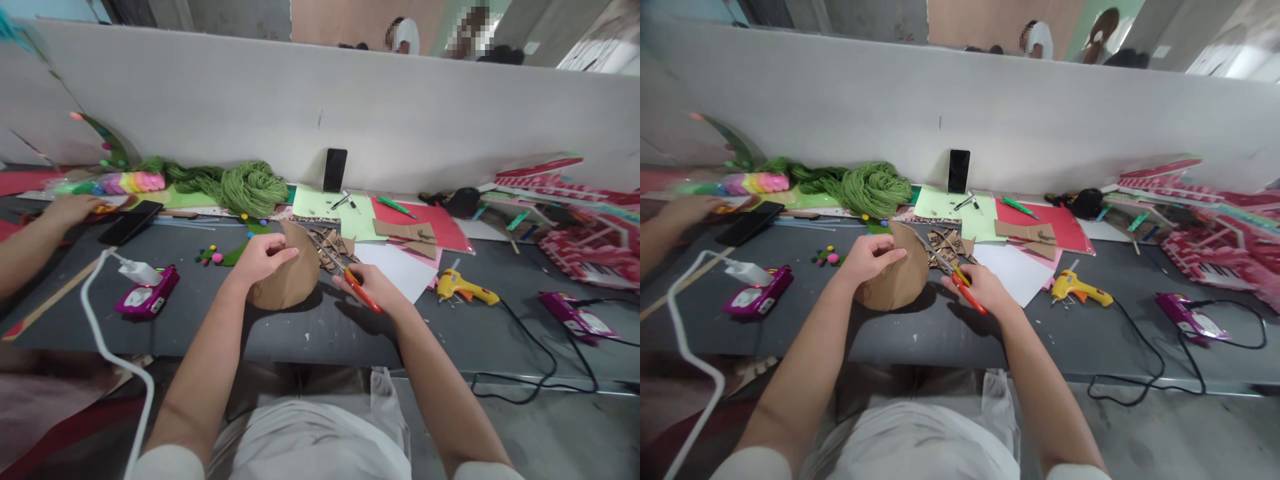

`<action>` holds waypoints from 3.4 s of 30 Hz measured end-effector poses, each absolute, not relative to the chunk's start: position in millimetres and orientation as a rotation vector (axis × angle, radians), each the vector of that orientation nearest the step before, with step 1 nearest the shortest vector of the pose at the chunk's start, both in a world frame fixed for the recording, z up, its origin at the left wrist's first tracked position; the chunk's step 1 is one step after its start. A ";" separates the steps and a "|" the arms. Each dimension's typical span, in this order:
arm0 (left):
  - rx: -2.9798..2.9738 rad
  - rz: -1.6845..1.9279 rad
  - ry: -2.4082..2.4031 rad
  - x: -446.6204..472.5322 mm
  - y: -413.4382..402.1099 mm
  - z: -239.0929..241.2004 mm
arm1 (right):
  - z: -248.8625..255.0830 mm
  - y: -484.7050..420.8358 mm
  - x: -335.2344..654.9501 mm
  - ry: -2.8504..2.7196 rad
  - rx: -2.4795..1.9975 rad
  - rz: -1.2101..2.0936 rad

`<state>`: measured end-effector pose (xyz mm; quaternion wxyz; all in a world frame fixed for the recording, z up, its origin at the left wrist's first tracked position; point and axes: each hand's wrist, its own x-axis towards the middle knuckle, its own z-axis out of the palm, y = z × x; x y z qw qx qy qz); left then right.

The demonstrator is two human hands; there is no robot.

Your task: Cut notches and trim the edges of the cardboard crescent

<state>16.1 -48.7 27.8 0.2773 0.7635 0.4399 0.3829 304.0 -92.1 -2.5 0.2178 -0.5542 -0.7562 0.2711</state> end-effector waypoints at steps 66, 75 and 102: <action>1.967 0.892 1.062 14.3 -48.1 25.2 | 13.4 -96.2 315.1 -1.978 -1.360 1.301; 1.988 0.831 1.117 17.0 -48.5 24.5 | -0.2 -95.6 300.2 -1.920 -1.518 0.988; 1.974 0.733 1.075 8.4 -44.7 21.0 | -7.5 -91.6 305.6 -2.059 -1.576 0.776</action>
